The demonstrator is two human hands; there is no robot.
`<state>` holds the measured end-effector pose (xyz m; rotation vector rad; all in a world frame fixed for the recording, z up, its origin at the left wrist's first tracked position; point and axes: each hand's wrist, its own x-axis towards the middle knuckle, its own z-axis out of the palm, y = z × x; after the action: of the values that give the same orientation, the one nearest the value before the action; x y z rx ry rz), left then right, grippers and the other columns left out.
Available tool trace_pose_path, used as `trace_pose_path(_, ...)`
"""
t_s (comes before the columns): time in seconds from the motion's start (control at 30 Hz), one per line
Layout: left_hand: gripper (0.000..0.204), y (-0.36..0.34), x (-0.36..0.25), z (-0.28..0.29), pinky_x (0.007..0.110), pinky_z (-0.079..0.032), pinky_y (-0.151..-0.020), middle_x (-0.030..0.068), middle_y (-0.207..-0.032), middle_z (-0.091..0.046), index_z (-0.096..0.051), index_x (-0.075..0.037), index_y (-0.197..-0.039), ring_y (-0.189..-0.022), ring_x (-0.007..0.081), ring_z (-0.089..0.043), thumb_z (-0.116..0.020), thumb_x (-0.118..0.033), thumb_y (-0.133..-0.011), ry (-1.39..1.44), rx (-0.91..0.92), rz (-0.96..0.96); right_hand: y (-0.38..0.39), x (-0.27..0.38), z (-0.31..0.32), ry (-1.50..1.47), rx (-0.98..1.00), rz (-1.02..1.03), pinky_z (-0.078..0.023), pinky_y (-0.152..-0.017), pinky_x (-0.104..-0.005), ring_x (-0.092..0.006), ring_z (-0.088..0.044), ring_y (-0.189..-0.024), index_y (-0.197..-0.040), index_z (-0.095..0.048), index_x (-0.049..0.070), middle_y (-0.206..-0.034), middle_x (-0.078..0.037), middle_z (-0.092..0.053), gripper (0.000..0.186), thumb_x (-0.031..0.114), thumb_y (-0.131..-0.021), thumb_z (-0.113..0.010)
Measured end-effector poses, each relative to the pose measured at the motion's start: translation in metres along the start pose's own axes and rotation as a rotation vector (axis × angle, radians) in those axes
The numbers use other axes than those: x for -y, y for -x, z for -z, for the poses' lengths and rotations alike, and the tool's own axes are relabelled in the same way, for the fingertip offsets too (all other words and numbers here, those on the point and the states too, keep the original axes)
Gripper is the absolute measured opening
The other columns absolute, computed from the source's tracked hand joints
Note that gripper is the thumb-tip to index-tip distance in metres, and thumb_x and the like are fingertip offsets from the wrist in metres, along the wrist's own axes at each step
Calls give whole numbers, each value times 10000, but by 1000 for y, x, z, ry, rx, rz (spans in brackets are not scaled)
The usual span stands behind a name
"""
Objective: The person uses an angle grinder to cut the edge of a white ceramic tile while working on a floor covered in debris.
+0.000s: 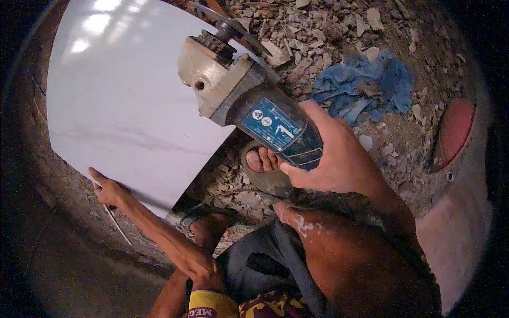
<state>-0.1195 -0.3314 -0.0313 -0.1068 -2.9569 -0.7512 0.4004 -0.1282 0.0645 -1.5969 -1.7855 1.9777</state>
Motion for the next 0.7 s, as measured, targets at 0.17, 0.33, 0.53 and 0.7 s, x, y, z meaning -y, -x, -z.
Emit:
trace_pose_path(0.17,966,12,-8,-2,462,-662,-793,276,-1100,-793,-720,182,-1167,-887,349,-773,-801,-753,-940,28,20,19,-18,16,1,-6,3,-3,-610,-896,-433,-298,-796,-974,-1326,-611,21,-1051,-194,-775,663,124,-760,-941)
trace_pose_path(0.33,1016,10,-8,1,458,-673,-815,287,-1153,-790,-695,197,-1267,-939,348,-787,-816,-752,-924,1,-7,63,-31,19,-5,25,-4,19,-608,-901,-427,-294,-784,-966,-1340,-605,16,-1052,-200,-766,694,156,-756,-952)
trace_pose_path(0.53,1020,7,-6,-1,451,-684,-825,288,-1202,-786,-668,197,-1334,-971,348,-795,-818,-730,-935,13,28,97,-43,22,-13,43,-30,57,-601,-900,-424,-276,-761,-977,-1343,-600,3,-1066,-198,-746,707,177,-758,-958)
trace_pose_path(0.7,1044,4,1,-4,470,-632,-825,283,-1052,-805,-741,194,-1141,-906,352,-765,-740,-829,-935,37,-5,22,-52,29,-18,47,-42,43,-599,-881,-404,-258,-755,-953,-1322,-621,18,-1058,-180,-746,671,166,-754,-946)
